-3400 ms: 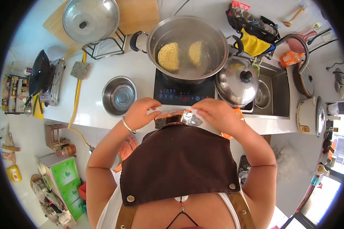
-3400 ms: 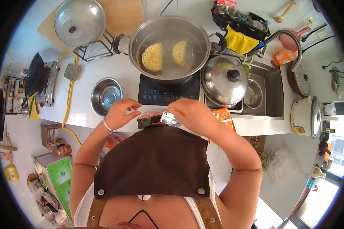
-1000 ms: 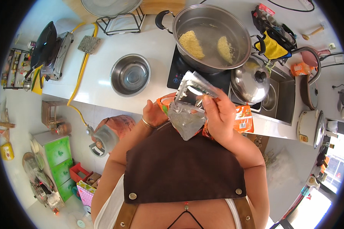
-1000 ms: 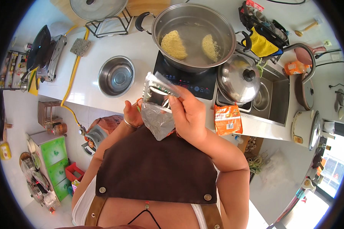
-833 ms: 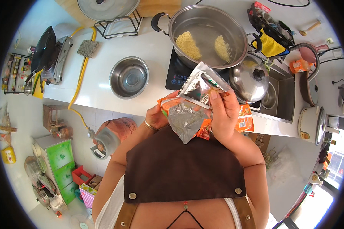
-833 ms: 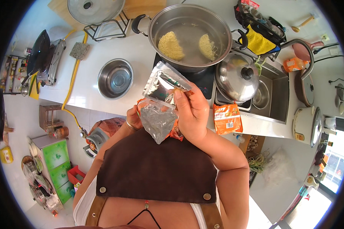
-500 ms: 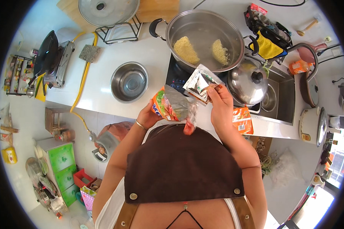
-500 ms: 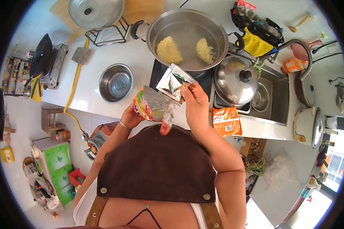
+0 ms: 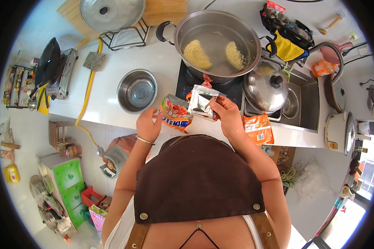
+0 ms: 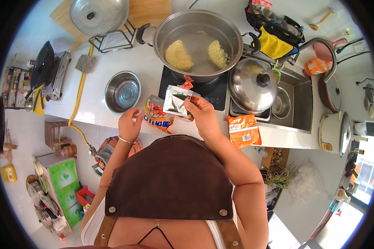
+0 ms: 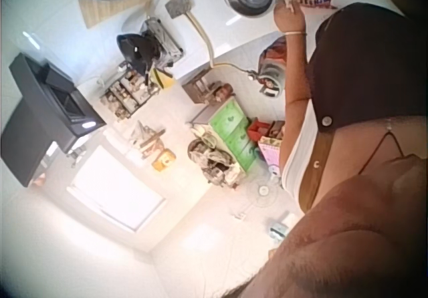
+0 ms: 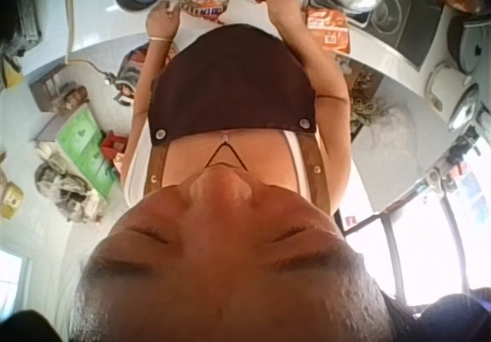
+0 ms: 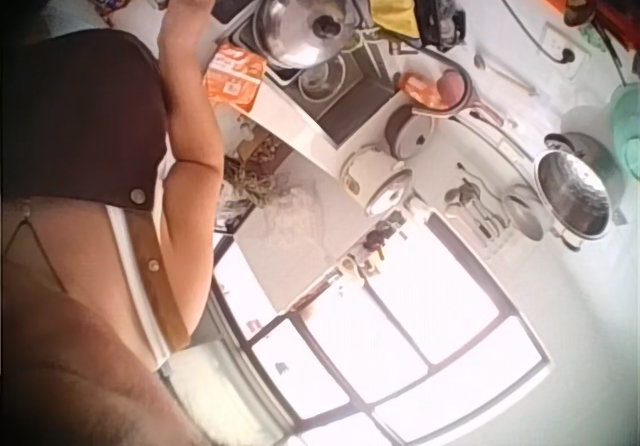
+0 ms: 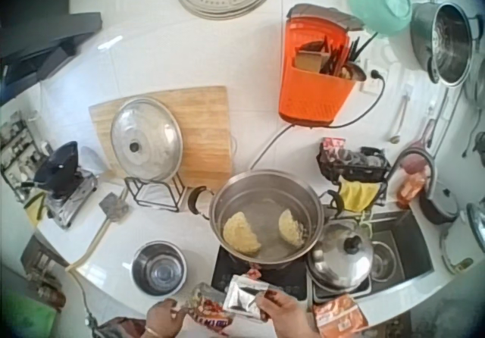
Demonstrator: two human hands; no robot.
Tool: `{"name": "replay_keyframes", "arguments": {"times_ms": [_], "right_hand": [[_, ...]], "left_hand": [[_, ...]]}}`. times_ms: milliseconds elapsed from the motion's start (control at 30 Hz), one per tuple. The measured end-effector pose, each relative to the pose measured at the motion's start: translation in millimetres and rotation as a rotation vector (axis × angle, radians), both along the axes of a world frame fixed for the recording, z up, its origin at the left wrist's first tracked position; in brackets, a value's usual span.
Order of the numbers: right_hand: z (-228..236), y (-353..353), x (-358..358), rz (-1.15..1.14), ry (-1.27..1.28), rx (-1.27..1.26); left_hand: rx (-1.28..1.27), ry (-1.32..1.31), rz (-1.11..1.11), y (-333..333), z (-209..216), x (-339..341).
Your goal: The person washes a cucumber, stirs food in a wok with a spatula, cuts the cucumber on a yellow cutting board with a knife, and adds noodles and seasoning from packets into a pot of water on a stove.
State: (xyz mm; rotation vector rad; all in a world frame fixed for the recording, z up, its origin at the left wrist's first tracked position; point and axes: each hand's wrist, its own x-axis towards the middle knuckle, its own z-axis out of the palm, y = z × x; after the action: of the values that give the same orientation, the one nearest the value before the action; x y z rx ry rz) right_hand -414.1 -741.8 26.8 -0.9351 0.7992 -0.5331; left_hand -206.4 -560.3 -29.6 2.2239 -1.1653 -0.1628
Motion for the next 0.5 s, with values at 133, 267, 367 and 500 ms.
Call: {"name": "replay_keyframes", "arguments": {"times_ms": [133, 267, 367, 500], "right_hand": [[0.4, 6.4, 6.8, 0.089, 0.028, -0.028], [4.2, 5.2, 4.6, 0.094, -0.036, -0.02], [-37.5, -4.3, -5.5, 0.035, -0.071, 0.124], [-64.5, -7.3, -19.8, 0.01, -0.014, 0.108]], "left_hand": [[-0.308, 0.562, -0.157, -51.3, 48.3, -32.2], [-0.422, 0.942, -0.156, -70.7, 40.7, -31.2], [-0.445, 1.122, -0.002, -68.7, 42.0, -22.7], [-0.411, 1.265, 0.063, -56.9, 29.7, -10.3]]}}
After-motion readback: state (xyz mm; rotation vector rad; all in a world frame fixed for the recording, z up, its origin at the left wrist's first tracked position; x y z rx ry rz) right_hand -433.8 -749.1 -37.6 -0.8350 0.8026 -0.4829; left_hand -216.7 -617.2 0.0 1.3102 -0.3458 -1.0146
